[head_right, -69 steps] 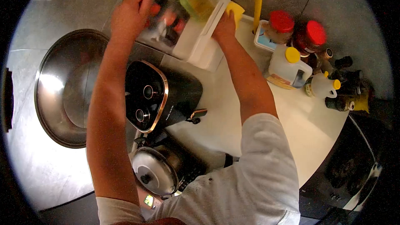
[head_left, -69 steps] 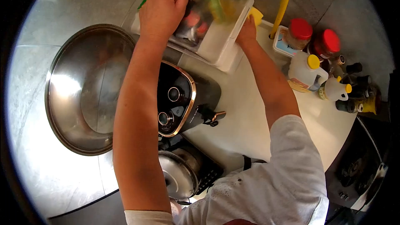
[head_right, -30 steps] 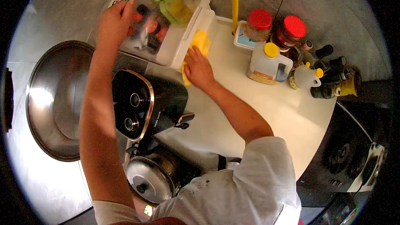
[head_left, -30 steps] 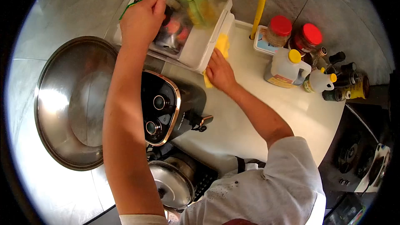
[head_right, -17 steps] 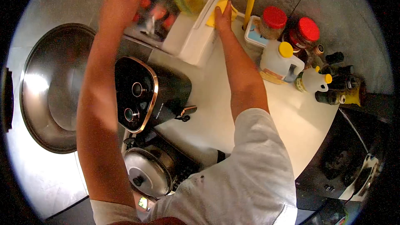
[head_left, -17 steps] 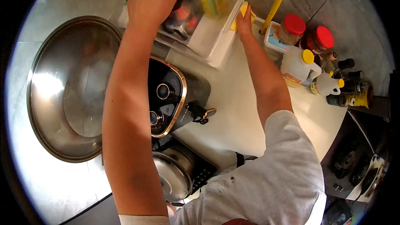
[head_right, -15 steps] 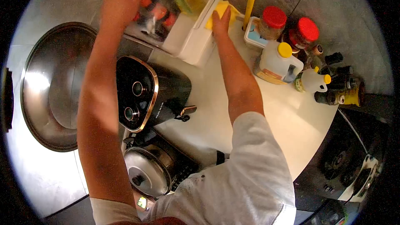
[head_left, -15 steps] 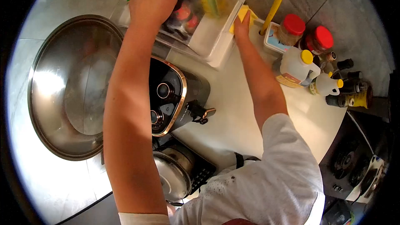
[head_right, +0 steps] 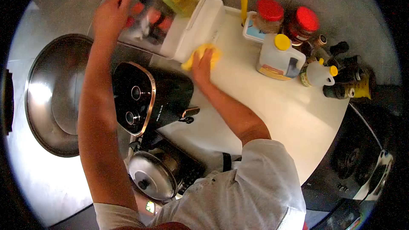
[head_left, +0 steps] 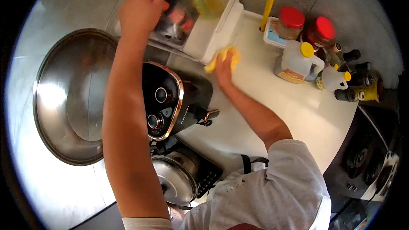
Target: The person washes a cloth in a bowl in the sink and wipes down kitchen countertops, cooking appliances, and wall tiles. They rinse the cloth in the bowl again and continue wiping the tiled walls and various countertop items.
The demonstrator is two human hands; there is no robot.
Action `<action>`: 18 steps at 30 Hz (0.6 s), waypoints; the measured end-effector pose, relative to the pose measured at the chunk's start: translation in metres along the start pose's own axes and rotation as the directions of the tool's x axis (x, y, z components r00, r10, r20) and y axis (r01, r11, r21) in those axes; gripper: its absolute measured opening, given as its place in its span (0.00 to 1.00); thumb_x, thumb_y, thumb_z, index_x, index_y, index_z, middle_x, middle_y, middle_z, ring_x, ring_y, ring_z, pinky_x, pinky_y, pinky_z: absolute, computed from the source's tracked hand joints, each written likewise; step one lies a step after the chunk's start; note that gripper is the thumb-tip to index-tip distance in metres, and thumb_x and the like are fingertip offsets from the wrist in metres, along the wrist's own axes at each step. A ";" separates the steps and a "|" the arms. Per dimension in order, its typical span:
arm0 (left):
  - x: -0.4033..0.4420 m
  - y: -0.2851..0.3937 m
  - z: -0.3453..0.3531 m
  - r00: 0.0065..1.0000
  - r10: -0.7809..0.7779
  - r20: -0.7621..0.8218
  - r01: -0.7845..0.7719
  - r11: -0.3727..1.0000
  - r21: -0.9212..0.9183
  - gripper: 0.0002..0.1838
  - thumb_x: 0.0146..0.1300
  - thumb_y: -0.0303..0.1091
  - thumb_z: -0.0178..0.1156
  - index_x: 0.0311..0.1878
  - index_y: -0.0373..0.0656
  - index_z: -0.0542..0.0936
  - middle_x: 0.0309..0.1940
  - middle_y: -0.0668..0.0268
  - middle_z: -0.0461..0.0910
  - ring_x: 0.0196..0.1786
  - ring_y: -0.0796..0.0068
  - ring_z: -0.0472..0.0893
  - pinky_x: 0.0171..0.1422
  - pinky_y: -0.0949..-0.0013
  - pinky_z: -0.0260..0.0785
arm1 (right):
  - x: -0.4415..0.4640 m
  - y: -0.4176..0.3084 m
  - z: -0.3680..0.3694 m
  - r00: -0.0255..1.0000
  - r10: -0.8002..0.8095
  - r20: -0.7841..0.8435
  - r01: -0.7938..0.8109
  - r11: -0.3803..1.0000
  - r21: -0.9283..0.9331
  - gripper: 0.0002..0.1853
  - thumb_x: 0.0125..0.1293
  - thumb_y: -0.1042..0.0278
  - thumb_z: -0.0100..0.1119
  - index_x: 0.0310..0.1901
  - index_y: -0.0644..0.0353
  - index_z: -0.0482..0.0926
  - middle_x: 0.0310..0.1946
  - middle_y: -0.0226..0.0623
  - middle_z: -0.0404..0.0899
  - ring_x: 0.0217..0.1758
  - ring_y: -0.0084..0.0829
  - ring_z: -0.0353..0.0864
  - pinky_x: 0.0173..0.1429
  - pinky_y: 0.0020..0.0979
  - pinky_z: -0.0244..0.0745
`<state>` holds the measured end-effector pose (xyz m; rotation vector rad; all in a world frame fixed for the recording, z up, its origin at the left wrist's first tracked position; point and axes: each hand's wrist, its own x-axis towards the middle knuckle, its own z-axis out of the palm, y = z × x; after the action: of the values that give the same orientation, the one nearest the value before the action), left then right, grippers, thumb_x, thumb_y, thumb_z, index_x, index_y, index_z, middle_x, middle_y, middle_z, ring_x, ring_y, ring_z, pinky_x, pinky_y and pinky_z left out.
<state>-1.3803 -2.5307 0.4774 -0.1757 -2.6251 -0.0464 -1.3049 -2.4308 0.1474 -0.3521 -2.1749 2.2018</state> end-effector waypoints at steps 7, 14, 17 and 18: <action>-0.006 0.021 -0.017 0.987 -0.136 0.085 0.150 0.972 -0.182 0.17 0.65 0.41 0.51 0.28 0.40 0.80 0.23 0.64 0.83 0.27 0.63 0.82 0.36 0.60 0.73 | 0.090 -0.021 -0.009 0.989 0.043 -0.141 -0.022 0.988 0.152 0.43 0.69 0.45 0.45 0.70 0.75 0.44 0.73 0.61 0.41 0.77 0.50 0.39 0.78 0.37 0.36; -0.007 0.020 -0.017 0.985 -0.132 0.108 0.154 0.959 -0.236 0.16 0.64 0.41 0.51 0.27 0.40 0.80 0.21 0.64 0.83 0.27 0.62 0.82 0.35 0.59 0.73 | -0.057 -0.015 0.002 0.965 0.254 -0.068 -0.241 0.957 0.160 0.34 0.71 0.51 0.44 0.70 0.66 0.52 0.70 0.57 0.55 0.74 0.50 0.52 0.76 0.36 0.47; -0.008 0.016 -0.017 0.997 -0.079 0.025 0.082 0.972 -0.218 0.16 0.64 0.41 0.52 0.27 0.40 0.80 0.21 0.63 0.82 0.27 0.60 0.82 0.36 0.58 0.73 | -0.091 -0.034 -0.040 0.991 -0.102 0.090 0.103 0.995 -0.011 0.28 0.69 0.64 0.48 0.68 0.64 0.58 0.68 0.54 0.59 0.72 0.50 0.58 0.74 0.38 0.52; -0.008 0.014 -0.015 0.999 -0.040 -0.016 0.036 0.975 -0.217 0.16 0.63 0.41 0.52 0.27 0.40 0.80 0.21 0.61 0.82 0.28 0.58 0.81 0.36 0.57 0.73 | -0.091 -0.035 -0.055 0.869 -0.446 0.214 0.475 0.874 -0.108 0.28 0.65 0.68 0.50 0.67 0.63 0.61 0.68 0.51 0.61 0.71 0.48 0.60 0.74 0.40 0.53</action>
<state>-1.3644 -2.5185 0.4867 -0.1988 -2.5985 -0.3472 -1.2113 -2.3920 0.1945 0.3566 -2.2251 1.8619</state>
